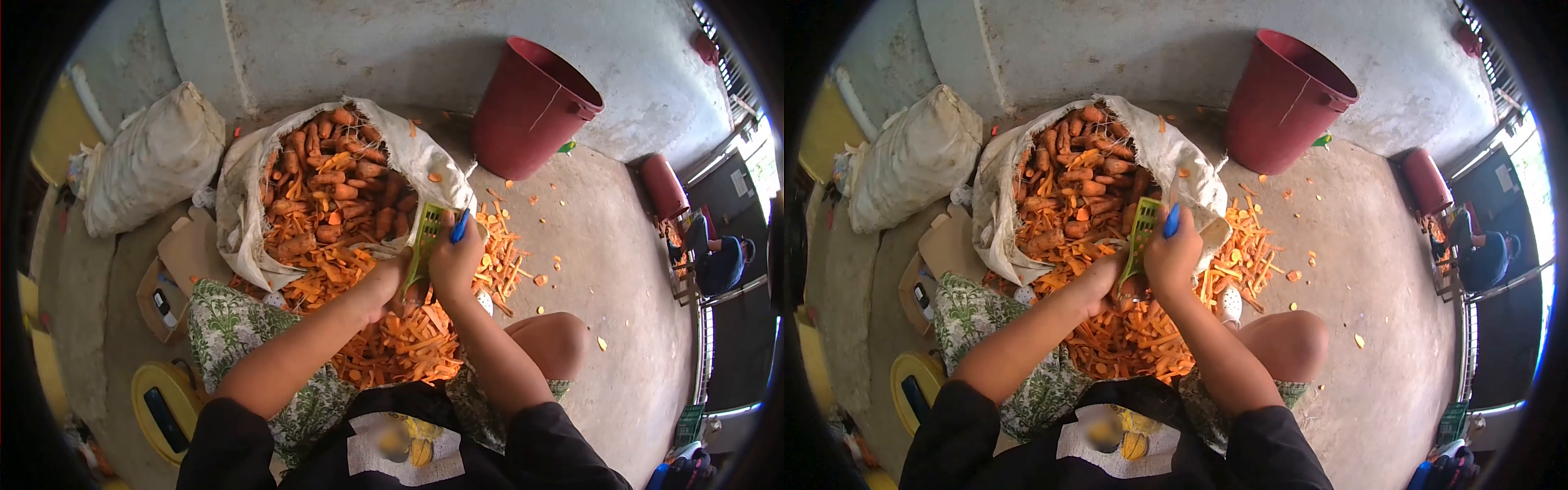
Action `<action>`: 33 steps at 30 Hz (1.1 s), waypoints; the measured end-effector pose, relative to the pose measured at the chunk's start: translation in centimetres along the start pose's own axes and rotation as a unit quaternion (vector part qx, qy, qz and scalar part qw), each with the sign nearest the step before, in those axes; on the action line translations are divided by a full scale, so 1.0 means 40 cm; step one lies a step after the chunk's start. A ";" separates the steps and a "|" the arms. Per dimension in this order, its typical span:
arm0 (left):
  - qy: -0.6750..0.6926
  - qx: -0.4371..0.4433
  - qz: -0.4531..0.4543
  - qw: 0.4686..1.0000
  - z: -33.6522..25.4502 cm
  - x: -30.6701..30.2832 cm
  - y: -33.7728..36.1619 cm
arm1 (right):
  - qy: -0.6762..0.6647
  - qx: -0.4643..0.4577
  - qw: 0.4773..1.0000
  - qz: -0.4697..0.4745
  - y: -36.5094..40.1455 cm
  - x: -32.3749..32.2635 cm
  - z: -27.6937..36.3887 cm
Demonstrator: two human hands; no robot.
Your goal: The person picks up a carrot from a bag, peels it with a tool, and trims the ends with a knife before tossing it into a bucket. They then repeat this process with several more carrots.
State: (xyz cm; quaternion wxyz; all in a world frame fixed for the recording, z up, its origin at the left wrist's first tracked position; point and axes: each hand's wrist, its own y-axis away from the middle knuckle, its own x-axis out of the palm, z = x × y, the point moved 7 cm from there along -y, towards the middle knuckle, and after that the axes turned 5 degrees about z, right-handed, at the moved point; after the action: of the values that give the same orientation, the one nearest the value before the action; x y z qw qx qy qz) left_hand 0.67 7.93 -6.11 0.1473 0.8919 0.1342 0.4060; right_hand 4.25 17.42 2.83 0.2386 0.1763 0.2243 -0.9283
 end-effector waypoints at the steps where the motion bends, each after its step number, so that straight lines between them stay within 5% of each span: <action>1: -0.116 -0.029 -0.034 0.992 -0.015 0.027 0.026 | 0.014 0.033 0.999 -0.019 -0.026 -0.013 -0.027; 2: -0.231 -0.058 -0.067 0.969 -0.024 0.036 0.040 | 0.026 0.066 0.997 -0.038 -0.063 -0.027 -0.065; 4: -0.194 -0.089 -0.020 0.977 0.032 0.030 0.036 | -0.034 0.097 0.988 -0.117 -0.152 -0.060 -0.250; 6: -0.324 -0.050 0.010 0.945 0.046 0.051 0.043 | 0.086 0.120 0.970 -0.194 -0.187 -0.133 -0.314; 7: -0.372 -0.015 0.013 0.928 0.034 0.064 0.051 | -0.029 0.196 0.962 -0.187 -0.194 -0.145 -0.359; 8: -0.374 -0.016 0.012 0.927 0.024 0.069 0.058 | -0.144 0.267 0.936 -0.177 -0.190 -0.137 -0.398; 11: -0.224 -0.049 0.036 0.973 0.002 0.065 0.065 | -0.197 0.272 0.924 -0.185 -0.173 -0.141 -0.347; 15: 0.009 -0.078 0.055 0.995 0.013 0.010 0.044 | -0.251 0.219 0.940 -0.069 -0.118 -0.071 -0.179; 19: 0.057 0.006 0.006 0.998 -0.019 0.014 0.028 | -0.263 0.150 0.952 0.049 -0.020 -0.005 -0.025; 23: 0.080 0.039 -0.002 0.996 -0.043 0.010 0.030 | -0.149 0.027 0.986 0.070 -0.018 -0.030 0.029; 25: -0.189 0.120 -0.029 0.974 -0.099 0.018 0.051 | -0.028 -0.017 0.985 0.168 -0.040 -0.043 0.049; 26: -0.190 0.121 -0.028 0.974 -0.109 0.022 0.059 | -0.029 -0.018 0.985 0.167 -0.046 -0.068 0.057; 28: -0.316 0.128 -0.046 0.939 -0.132 0.025 0.076 | 0.175 -0.074 0.948 0.254 -0.037 -0.085 0.079; 33: -0.448 0.154 -0.062 0.879 -0.127 -0.016 0.071 | 0.232 -0.062 0.920 0.310 -0.029 -0.096 0.036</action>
State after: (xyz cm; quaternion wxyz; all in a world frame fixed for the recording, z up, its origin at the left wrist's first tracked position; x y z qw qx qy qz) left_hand -3.27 5.86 -2.32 0.0774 0.9798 0.1695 -0.0726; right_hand 6.50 19.01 6.10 0.4664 0.4323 0.2650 -0.7248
